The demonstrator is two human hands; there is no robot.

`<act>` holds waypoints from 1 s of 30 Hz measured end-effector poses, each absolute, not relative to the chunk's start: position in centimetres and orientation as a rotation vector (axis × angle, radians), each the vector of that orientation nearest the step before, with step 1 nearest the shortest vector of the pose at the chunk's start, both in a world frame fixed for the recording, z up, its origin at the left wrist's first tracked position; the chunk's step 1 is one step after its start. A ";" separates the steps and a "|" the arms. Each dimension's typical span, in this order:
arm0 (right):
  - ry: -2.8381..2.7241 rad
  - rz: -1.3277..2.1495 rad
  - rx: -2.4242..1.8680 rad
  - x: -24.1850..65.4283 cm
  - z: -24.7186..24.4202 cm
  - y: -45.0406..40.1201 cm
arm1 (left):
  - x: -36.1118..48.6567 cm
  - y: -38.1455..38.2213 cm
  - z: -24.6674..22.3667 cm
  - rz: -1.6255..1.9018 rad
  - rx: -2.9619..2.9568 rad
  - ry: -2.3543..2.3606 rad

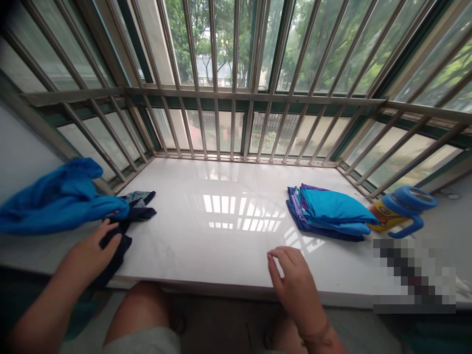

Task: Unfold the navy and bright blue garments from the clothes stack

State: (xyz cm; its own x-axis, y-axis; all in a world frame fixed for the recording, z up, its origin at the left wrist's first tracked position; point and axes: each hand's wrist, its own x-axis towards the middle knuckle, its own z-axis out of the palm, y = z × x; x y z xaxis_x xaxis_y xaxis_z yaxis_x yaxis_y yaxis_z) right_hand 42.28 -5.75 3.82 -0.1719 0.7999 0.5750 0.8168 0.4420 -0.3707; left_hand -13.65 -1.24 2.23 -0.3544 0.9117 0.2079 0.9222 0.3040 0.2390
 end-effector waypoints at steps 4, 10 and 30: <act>-1.956 -0.242 -1.633 47.6 2.1 -0.5 | -8.0 -1.1 -4.0 -0.476 -2.164 -2.380; -1.539 -0.411 -2.313 54.9 2.3 7.4 | -3.9 -1.4 -7.9 -0.348 -2.260 -2.196; -1.531 1.520 -1.026 34.7 3.3 -14.7 | 3.1 -11.5 -5.4 -1.128 -3.028 -1.772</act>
